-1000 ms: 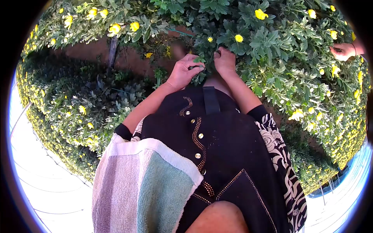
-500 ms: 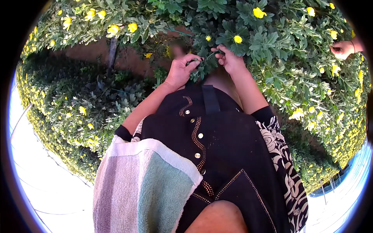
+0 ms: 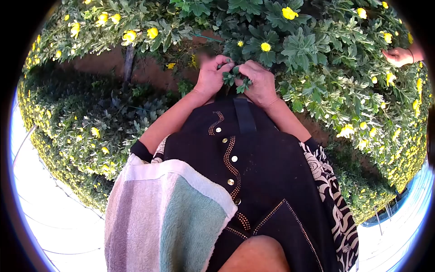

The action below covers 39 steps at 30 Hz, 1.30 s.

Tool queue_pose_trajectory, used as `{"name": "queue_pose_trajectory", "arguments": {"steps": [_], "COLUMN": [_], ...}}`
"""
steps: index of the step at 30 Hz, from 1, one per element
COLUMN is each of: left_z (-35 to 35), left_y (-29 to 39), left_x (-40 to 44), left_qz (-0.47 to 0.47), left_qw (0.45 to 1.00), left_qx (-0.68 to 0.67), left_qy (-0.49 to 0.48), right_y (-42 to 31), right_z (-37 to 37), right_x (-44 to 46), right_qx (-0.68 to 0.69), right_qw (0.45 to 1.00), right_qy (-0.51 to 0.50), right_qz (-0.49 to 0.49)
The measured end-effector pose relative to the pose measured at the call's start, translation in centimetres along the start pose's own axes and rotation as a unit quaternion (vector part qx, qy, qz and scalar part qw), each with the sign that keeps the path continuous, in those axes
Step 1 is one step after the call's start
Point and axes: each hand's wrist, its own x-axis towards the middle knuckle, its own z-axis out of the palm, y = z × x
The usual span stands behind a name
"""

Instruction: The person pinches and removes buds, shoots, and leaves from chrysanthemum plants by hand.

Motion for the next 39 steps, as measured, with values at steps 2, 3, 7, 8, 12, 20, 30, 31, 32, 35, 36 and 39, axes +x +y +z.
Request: {"name": "queue_pose_trajectory", "arguments": {"steps": [2,3,7,8,12,20,30,31,32,35,36,39], "left_z": [0.0,0.1,0.4,0.4,0.1,0.0,-0.7,-0.8,-0.7,-0.5,-0.5,-0.3], "left_y": [0.7,2.0,2.3,2.2,2.8,1.9,1.8,1.7,1.5,0.7,0.7,1.2], "left_x": [-0.2,-0.5,-0.8,-0.8,-0.7,-1.0,-0.9,-0.6,-0.4,0.1,0.3,0.5], "left_qz": [0.016,-0.033,-0.078,-0.078,-0.078,-0.088,-0.095,-0.122,-0.12,-0.156,-0.159,-0.172], "left_qw": [1.0,0.999,0.996,0.996,0.995,0.993,0.988,0.982,0.983,0.973,0.973,0.973], "left_qx": [0.005,-0.002,-0.043,-0.045,-0.057,-0.043,-0.097,-0.128,-0.128,-0.168,-0.165,-0.155], "left_qy": [0.01,0.01,0.002,0.003,0.0,-0.067,-0.067,-0.061,-0.061,-0.024,-0.02,-0.024], "right_y": [0.3,0.4,0.7,0.9,3.5,8.5,4.5,4.0,4.1,3.5,3.0,2.7], "right_z": [0.3,0.2,0.1,0.3,2.8,6.0,1.2,1.1,1.4,1.4,0.7,0.3], "right_x": [-0.3,-0.4,-1.1,-1.2,-2.6,2.1,0.1,0.3,0.1,-0.1,0.2,0.4], "right_qx": [0.02,0.058,0.115,0.124,0.329,0.448,0.362,0.341,0.341,0.115,0.116,0.118], "right_qw": [0.999,0.997,0.99,0.988,0.902,0.672,0.88,0.918,0.918,0.988,0.989,0.99], "right_qy": [0.015,0.033,0.065,0.08,0.164,0.234,0.04,0.02,0.02,0.038,0.037,-0.035], "right_qz": [0.02,0.033,0.047,0.056,0.227,0.541,0.306,0.203,0.201,0.091,0.089,0.066]}}
